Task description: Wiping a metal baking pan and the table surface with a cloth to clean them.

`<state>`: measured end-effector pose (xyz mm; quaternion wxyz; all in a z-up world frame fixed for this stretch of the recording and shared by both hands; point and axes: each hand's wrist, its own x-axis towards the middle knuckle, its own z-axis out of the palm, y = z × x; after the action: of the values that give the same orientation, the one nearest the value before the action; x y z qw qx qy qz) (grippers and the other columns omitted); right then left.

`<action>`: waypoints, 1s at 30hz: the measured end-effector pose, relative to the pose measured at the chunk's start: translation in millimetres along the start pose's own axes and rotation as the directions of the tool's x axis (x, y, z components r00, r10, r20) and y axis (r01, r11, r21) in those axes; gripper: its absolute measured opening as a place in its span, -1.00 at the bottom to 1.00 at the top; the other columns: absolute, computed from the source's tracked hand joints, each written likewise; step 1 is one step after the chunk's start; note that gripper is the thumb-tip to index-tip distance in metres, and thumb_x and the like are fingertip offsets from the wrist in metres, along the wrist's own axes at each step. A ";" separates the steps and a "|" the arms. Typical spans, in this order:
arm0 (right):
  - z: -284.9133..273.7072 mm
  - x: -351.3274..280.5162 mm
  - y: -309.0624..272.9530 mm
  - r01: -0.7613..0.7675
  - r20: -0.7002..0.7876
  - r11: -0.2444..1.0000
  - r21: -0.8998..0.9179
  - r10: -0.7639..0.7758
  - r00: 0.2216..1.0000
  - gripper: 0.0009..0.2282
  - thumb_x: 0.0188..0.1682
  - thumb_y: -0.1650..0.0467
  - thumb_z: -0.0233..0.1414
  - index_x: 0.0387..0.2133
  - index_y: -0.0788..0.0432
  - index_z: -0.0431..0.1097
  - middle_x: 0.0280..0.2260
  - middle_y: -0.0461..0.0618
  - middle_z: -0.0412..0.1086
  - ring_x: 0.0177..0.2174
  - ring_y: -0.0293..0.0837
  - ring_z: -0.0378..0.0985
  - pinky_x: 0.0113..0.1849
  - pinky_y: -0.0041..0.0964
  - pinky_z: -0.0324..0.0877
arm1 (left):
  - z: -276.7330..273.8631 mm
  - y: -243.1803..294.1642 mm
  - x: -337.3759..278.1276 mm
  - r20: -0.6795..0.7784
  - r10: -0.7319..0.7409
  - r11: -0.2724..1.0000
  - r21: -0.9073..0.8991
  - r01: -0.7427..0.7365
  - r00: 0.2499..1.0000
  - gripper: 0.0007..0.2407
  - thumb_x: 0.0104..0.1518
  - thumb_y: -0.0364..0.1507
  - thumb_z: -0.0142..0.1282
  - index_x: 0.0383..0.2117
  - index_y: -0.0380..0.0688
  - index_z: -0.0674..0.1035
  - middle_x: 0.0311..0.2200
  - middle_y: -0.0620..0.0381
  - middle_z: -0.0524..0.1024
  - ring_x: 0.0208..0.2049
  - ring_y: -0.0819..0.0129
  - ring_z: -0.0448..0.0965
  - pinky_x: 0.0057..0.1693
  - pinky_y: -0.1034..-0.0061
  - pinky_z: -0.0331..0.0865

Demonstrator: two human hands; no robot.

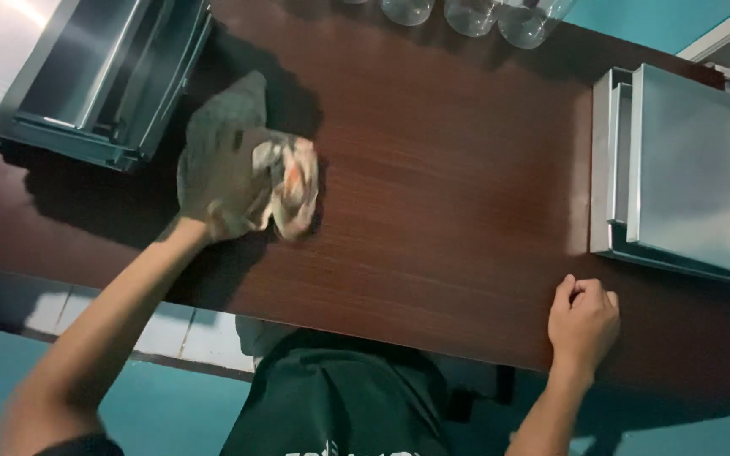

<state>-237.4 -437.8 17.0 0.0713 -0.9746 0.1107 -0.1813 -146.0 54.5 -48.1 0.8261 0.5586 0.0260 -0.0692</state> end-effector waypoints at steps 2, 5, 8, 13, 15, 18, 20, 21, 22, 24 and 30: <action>2.7 -0.4 0.7 -0.039 -0.009 0.999 0.006 0.039 0.999 -0.83 0.30 0.44 0.07 -0.31 0.26 0.47 -0.59 0.20 0.38 -0.32 0.29 0.51 -0.22 -0.09 0.49 | -4.7 -12.2 24.5 0.063 0.057 0.753 0.652 -0.085 0.996 -0.42 0.20 -0.10 0.03 0.32 0.00 0.19 0.39 -0.31 0.05 0.38 -0.52 0.01 0.33 -0.31 0.01; -2.1 2.1 -1.6 0.016 -0.022 1.000 0.011 -0.015 1.000 -0.82 0.27 0.48 0.11 -0.36 0.29 0.43 -0.65 0.17 0.30 -0.38 0.28 0.48 -0.35 -0.06 0.46 | 6.1 -34.0 53.3 0.188 0.029 -0.215 0.960 -0.178 0.982 -0.62 0.15 -0.29 0.11 0.14 0.21 0.49 0.35 -0.13 0.17 0.33 -0.66 0.01 0.29 -0.47 0.02; 4.2 -0.8 9.2 0.054 -0.002 0.999 -0.006 -0.054 0.999 -0.82 0.29 0.45 0.09 -0.35 0.26 0.42 -0.57 0.19 0.41 -0.32 0.23 0.55 -0.29 -0.07 0.45 | 102.5 26.8 -40.7 0.630 0.035 -0.165 0.770 -0.617 0.776 -0.27 -0.17 0.34 0.01 0.12 0.28 0.48 0.08 -0.15 0.37 0.14 -0.30 0.33 0.12 -0.13 0.25; 16.2 -1.7 20.7 0.061 -0.049 0.998 -0.014 -0.061 0.997 -0.80 0.26 0.44 0.13 -0.39 0.24 0.41 -0.60 0.15 0.37 -0.34 0.23 0.54 -0.28 -0.04 0.44 | 72.5 20.6 -61.5 0.682 -0.036 -0.247 0.702 -0.668 0.731 -0.58 -0.10 0.07 0.06 -0.09 0.40 0.59 0.08 0.04 0.47 0.09 -0.19 0.39 0.11 -0.04 0.28; 15.5 -1.7 19.8 0.068 -0.053 0.998 -0.010 -0.069 0.996 -0.80 0.28 0.43 0.12 -0.37 0.21 0.41 -0.59 0.13 0.37 -0.34 0.21 0.53 -0.29 -0.07 0.42 | 54.5 46.5 -49.2 0.626 -0.066 -0.303 0.730 -0.613 0.777 -0.65 -0.06 -0.21 0.16 -0.06 0.43 0.63 0.13 0.11 0.49 0.05 -0.19 0.43 0.14 -0.03 0.30; 11.4 0.7 15.5 0.038 -0.043 0.997 0.061 -0.035 0.998 -0.82 0.29 0.48 0.09 -0.35 0.28 0.43 -0.64 0.07 0.30 -0.45 0.20 0.42 -0.34 -0.07 0.46 | 23.4 94.5 -28.2 0.499 0.106 -0.212 0.856 -0.471 0.860 -0.70 0.00 -0.26 0.19 -0.09 0.20 0.63 0.04 0.00 0.53 0.03 -0.19 0.49 0.14 -0.02 0.32; 22.8 0.2 28.9 0.082 -0.069 0.996 -0.027 -0.084 0.994 -0.80 0.27 0.46 0.15 -0.40 0.23 0.40 -0.59 0.12 0.38 -0.39 0.16 0.53 -0.25 -0.08 0.43 | -5.9 124.9 -38.0 0.247 0.325 -0.027 0.967 -0.252 0.913 -0.74 0.09 -0.34 0.23 -0.13 -0.14 0.62 -0.09 -0.16 0.60 0.00 -0.20 0.58 0.15 0.00 0.35; 20.2 -0.7 24.4 0.080 -0.069 0.996 -0.025 -0.082 0.994 -0.80 0.27 0.46 0.15 -0.40 0.23 0.40 -0.59 0.12 0.38 -0.39 0.16 0.53 -0.25 -0.08 0.43 | -42.9 61.5 -13.2 0.248 0.324 -0.029 0.967 -0.253 0.913 -0.74 0.09 -0.34 0.23 -0.13 -0.14 0.62 -0.09 -0.16 0.60 0.00 -0.20 0.58 0.15 0.00 0.35; 17.5 -1.6 19.8 0.055 -0.055 0.998 -0.020 -0.056 0.997 -0.80 0.28 0.46 0.12 -0.38 0.25 0.41 -0.58 0.14 0.39 -0.37 0.21 0.52 -0.26 -0.08 0.44 | -73.8 -0.9 2.8 0.246 0.316 0.272 0.902 -0.336 0.916 -0.72 0.13 -0.34 0.11 -0.14 -0.28 0.61 -0.07 -0.28 0.58 0.01 -0.31 0.53 0.17 -0.03 0.33; 11.6 -0.7 12.3 0.029 -0.045 0.999 -0.016 -0.030 0.999 -0.81 0.30 0.46 0.10 -0.36 0.27 0.43 -0.56 0.15 0.40 -0.35 0.25 0.52 -0.28 -0.08 0.44 | -56.4 -39.5 6.0 0.247 0.311 0.548 0.743 -0.385 0.918 -0.68 0.18 -0.35 -0.01 -0.14 -0.42 0.60 -0.04 -0.40 0.56 0.03 -0.42 0.48 0.18 -0.07 0.31; 9.1 1.3 11.1 0.020 -0.037 0.999 0.045 -0.018 0.999 -0.81 0.28 0.48 0.10 -0.35 0.34 0.43 -0.65 0.13 0.28 -0.42 0.32 0.41 -0.42 0.01 0.40 | 90.0 13.3 -74.3 0.708 0.047 -0.184 0.699 -0.691 0.705 -0.81 0.13 -0.28 0.05 -0.16 0.33 0.62 -0.05 0.20 0.54 -0.08 -0.15 0.46 -0.07 -0.12 0.43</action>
<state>-234.9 -447.9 7.0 0.0899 -0.9702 0.0986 -0.2022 -220.6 -17.7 6.8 0.1267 0.9075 -0.3947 0.0681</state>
